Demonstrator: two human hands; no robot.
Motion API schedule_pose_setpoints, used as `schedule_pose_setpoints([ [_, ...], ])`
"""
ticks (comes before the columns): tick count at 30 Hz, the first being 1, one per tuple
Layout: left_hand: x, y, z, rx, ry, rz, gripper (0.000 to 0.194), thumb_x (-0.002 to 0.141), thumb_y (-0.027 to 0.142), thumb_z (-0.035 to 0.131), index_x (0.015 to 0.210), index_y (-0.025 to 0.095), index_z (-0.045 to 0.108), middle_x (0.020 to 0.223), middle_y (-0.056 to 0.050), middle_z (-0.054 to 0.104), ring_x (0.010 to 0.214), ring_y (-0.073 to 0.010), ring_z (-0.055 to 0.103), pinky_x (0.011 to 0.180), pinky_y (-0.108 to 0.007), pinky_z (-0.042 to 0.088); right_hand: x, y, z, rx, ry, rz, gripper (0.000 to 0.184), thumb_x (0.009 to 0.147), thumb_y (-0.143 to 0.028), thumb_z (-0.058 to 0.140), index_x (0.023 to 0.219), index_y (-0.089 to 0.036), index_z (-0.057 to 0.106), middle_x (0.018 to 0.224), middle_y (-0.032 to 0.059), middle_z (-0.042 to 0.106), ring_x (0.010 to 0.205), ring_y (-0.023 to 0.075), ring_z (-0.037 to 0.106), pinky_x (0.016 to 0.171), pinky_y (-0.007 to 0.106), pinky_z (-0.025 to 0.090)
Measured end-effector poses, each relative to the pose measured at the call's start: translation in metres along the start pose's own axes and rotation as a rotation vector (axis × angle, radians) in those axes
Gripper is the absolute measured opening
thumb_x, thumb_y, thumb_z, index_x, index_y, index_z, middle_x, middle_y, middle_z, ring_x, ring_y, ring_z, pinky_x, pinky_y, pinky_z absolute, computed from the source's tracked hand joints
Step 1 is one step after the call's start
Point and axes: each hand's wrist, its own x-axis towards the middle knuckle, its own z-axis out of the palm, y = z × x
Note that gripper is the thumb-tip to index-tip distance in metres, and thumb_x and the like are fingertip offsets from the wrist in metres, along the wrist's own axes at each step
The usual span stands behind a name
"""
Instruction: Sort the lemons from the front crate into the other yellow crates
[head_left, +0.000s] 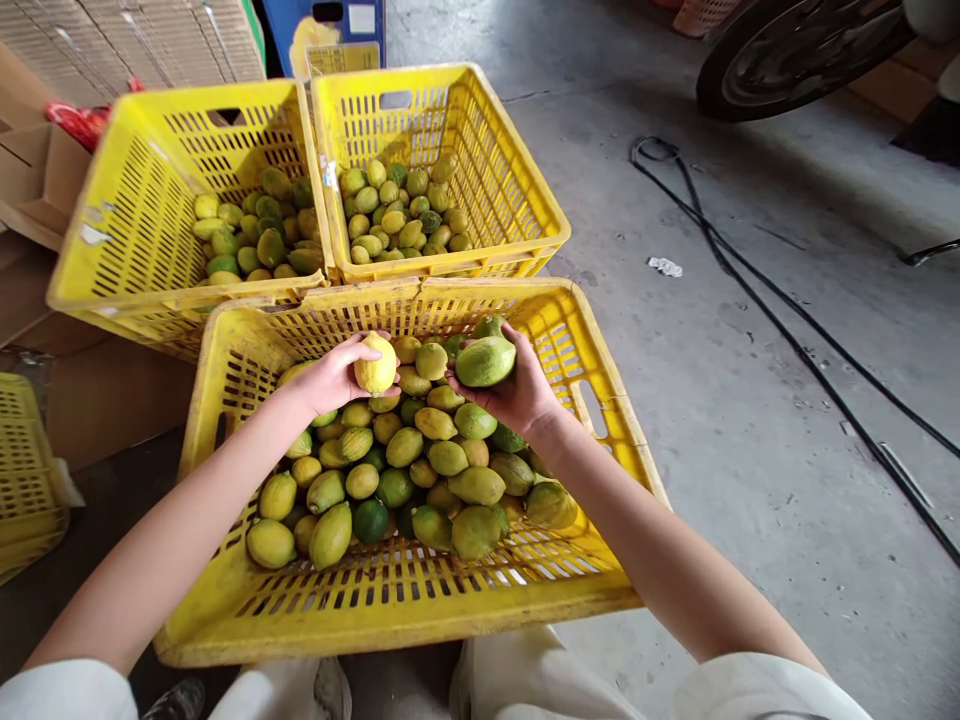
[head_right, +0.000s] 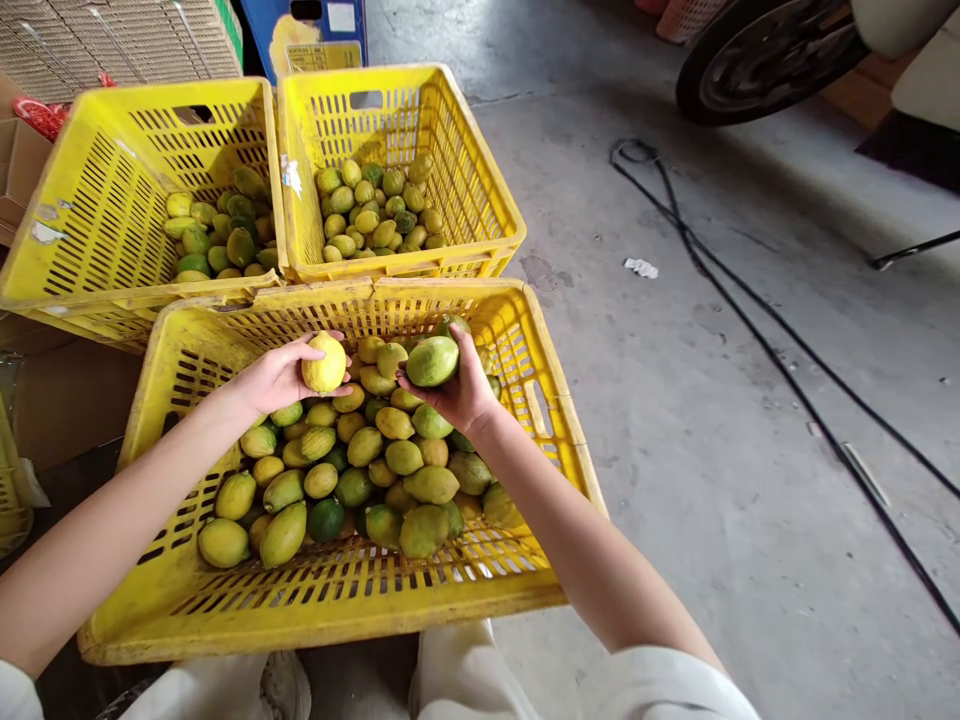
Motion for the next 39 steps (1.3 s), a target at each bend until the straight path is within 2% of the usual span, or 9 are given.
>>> schedule_pose_setpoints([
  [6,-0.001,-0.001,0.002,0.013,0.008,0.016,0.023,0.076,0.01,0.066,0.098,0.014,0.071,0.087,-0.007,0.072,0.078,-0.0218,0.072,0.077,-0.042,0.067,-0.004,0.0,0.003,-0.056,-0.123,0.041,0.043,0.086,-0.062,0.073,0.101,-0.022,0.065,0.089,0.0085,0.074,0.093,0.0306,0.076,0.071,0.041,0.067],
  [9,-0.001,-0.001,0.001,0.008,0.009,0.015,0.023,0.076,0.011,0.066,0.098,0.014,0.071,0.09,-0.008,0.073,0.077,-0.022,0.073,0.073,-0.039,0.066,-0.012,0.001,0.009,-0.082,-0.204,-0.04,0.037,0.08,-0.043,0.081,0.108,-0.023,0.066,0.094,0.0049,0.075,0.088,0.0252,0.076,0.07,0.035,0.066],
  [13,-0.001,0.0,0.0,0.006,0.018,-0.01,0.025,0.076,0.012,0.066,0.101,0.015,0.07,0.086,-0.008,0.074,0.077,-0.0247,0.074,0.074,-0.04,0.066,-0.016,0.005,0.012,-0.085,-0.242,-0.213,0.05,0.064,-0.015,0.086,0.107,-0.03,0.066,0.095,-0.0035,0.074,0.084,0.0173,0.076,0.073,0.026,0.064],
  [17,0.0,0.001,-0.001,-0.029,0.023,-0.042,0.028,0.077,0.015,0.062,0.105,0.015,0.067,0.087,-0.01,0.075,0.083,-0.0287,0.077,0.077,-0.043,0.065,-0.01,0.007,0.01,-0.157,-0.153,-0.251,0.029,0.072,-0.032,0.088,0.093,-0.024,0.068,0.083,0.0005,0.074,0.077,0.0188,0.074,0.07,0.028,0.066],
  [21,0.004,-0.001,-0.004,-0.055,0.005,-0.044,0.028,0.078,0.015,0.059,0.105,0.014,0.066,0.087,-0.01,0.076,0.078,-0.0268,0.077,0.072,-0.04,0.065,-0.002,0.008,0.007,-0.184,-0.094,-0.19,0.027,0.08,-0.042,0.082,0.089,-0.021,0.066,0.084,0.0064,0.076,0.077,0.022,0.074,0.061,0.029,0.066],
  [26,0.006,-0.006,-0.009,0.029,-0.143,0.035,0.028,0.077,0.024,0.078,0.101,0.015,0.067,0.087,-0.008,0.076,0.069,-0.0224,0.075,0.056,-0.03,0.061,0.004,0.008,0.003,-0.087,-0.092,-0.132,0.033,0.079,-0.037,0.085,0.097,-0.022,0.061,0.09,0.005,0.075,0.059,0.0122,0.065,0.036,0.015,0.044],
  [30,0.006,-0.005,-0.009,0.014,-0.114,0.06,0.035,0.073,0.028,0.084,0.1,0.016,0.066,0.082,-0.005,0.073,0.063,-0.0194,0.071,0.046,-0.024,0.054,0.004,0.007,0.003,-0.03,-0.123,-0.132,0.038,0.083,-0.042,0.084,0.1,-0.025,0.055,0.084,0.0008,0.071,0.051,0.0096,0.058,0.033,0.014,0.035],
  [36,0.005,0.0,-0.005,-0.053,-0.023,0.01,0.022,0.08,0.024,0.064,0.099,0.013,0.067,0.079,-0.009,0.073,0.062,-0.0218,0.072,0.046,-0.028,0.056,-0.004,0.002,0.005,-0.008,-0.145,-0.15,0.05,0.077,-0.021,0.078,0.122,-0.031,0.058,0.092,-0.0012,0.071,0.064,0.0149,0.07,0.047,0.02,0.056],
  [39,0.006,0.0,-0.005,-0.078,-0.039,-0.015,0.03,0.075,0.019,0.055,0.102,0.014,0.067,0.081,-0.01,0.074,0.067,-0.0252,0.075,0.052,-0.032,0.059,-0.007,0.004,0.005,-0.068,-0.193,-0.196,0.063,0.064,-0.013,0.08,0.121,-0.029,0.058,0.087,-0.0032,0.07,0.061,0.013,0.068,0.046,0.018,0.052],
])
